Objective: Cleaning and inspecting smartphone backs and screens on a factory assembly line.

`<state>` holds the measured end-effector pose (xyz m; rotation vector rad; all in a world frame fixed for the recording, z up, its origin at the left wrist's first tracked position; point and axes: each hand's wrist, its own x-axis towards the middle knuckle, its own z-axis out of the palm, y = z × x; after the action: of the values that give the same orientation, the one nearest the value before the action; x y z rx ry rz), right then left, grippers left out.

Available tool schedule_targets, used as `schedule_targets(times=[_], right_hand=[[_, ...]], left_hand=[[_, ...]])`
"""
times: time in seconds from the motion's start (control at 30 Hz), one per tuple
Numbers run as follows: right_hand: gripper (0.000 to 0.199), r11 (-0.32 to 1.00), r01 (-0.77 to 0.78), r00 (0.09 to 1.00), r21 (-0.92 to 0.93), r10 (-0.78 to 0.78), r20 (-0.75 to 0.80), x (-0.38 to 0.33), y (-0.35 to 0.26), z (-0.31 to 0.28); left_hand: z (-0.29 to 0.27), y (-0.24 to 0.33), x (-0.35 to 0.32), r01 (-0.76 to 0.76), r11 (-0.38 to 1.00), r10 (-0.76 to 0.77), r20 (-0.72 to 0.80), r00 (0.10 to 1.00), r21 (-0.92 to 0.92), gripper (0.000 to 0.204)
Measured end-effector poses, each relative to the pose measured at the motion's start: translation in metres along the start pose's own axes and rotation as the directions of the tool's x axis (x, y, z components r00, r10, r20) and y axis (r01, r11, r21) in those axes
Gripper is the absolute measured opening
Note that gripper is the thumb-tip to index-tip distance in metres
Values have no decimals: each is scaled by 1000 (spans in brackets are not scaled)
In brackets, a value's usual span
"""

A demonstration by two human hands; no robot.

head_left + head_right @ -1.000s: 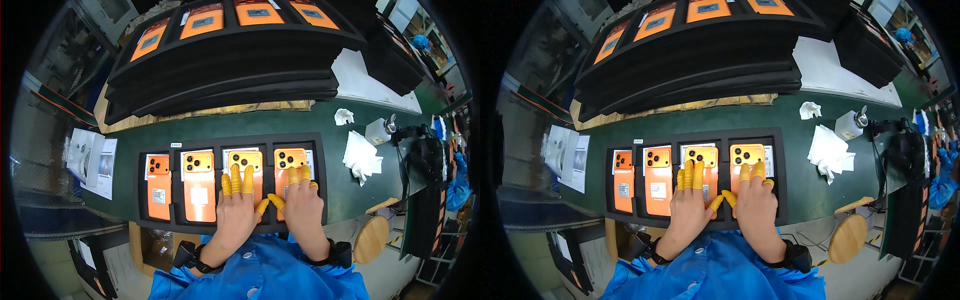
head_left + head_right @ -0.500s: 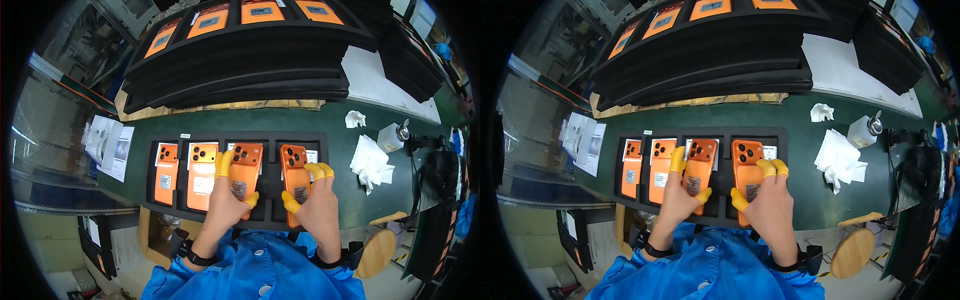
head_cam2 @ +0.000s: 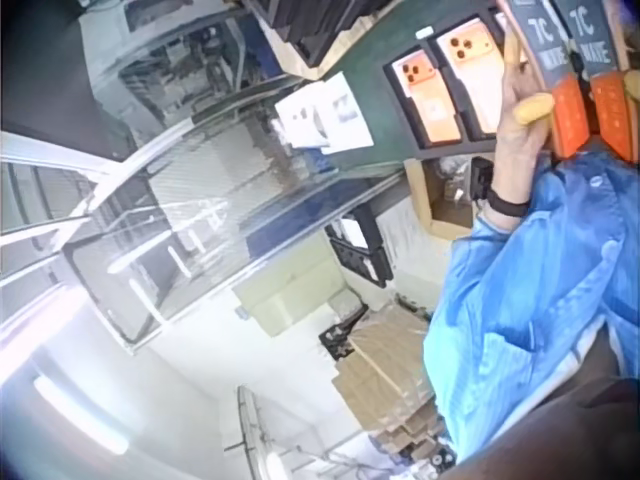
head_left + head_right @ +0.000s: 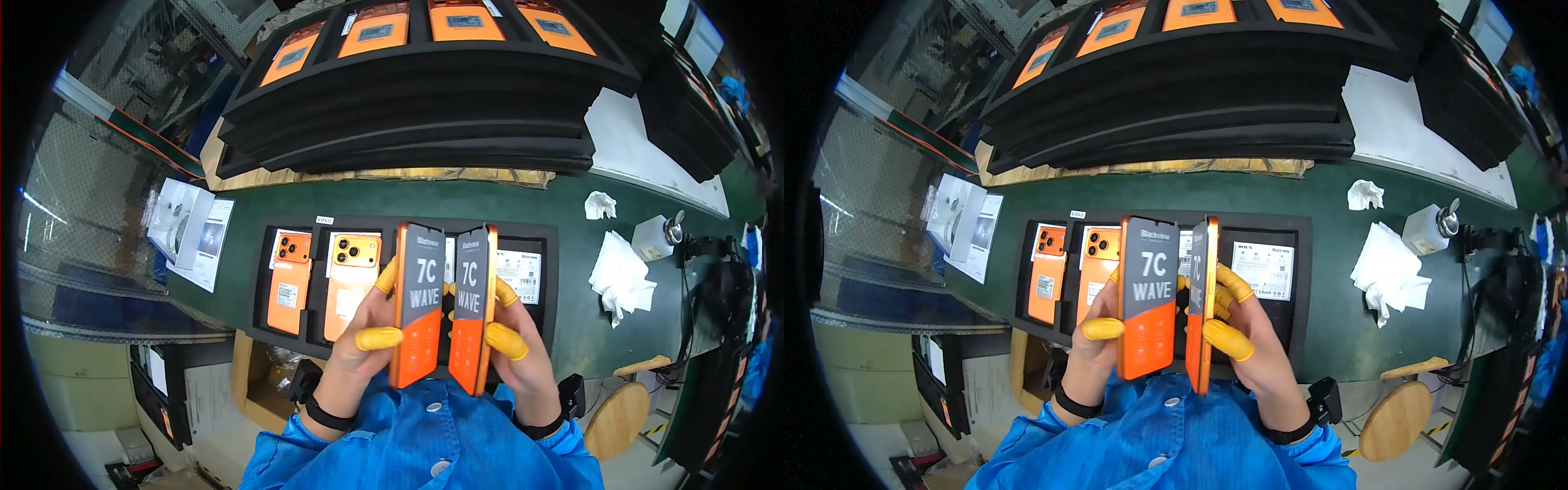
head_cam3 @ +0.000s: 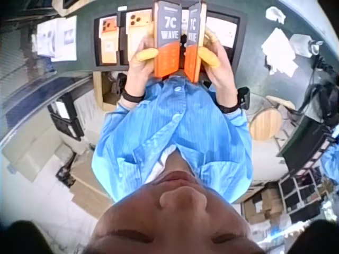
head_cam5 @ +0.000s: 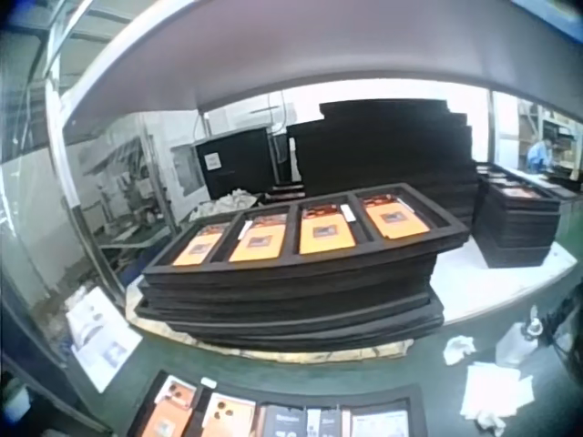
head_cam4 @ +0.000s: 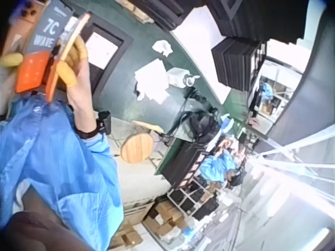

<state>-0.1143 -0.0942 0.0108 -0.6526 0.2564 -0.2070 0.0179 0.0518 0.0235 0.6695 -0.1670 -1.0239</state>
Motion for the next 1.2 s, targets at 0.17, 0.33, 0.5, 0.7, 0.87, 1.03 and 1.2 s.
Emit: schedule_targets(times=[0.17,0.33,0.5,0.7,0.87,1.03,1.2], right_hand=[[76,963,96,989,-254,-122,-89,6,17,4],[78,935,90,986,-343,-132,-100,11,25,-1],[82,929,115,987,-351,-148,-69,14,18,2],[69,814,103,982,-572,-175,-73,29,9,3],[67,698,190,980,-690,-183,84,36,8,-2],[108,817,-16,988,-577,103,118,35,-8,17],[109,764,156,983,-626,-57,175,33,2,19]], left_hand=[[-2,-10,9,28,992,-33,46,998,123,107],[-3,-10,15,54,948,-71,44,997,314,105],[-3,-7,20,46,920,-80,71,994,388,103],[11,-4,35,16,941,-34,47,998,337,100],[11,-7,44,20,962,-12,-30,999,272,97],[7,-2,40,12,941,-3,-25,1000,337,99],[11,6,38,20,963,-15,-21,1000,271,99]])
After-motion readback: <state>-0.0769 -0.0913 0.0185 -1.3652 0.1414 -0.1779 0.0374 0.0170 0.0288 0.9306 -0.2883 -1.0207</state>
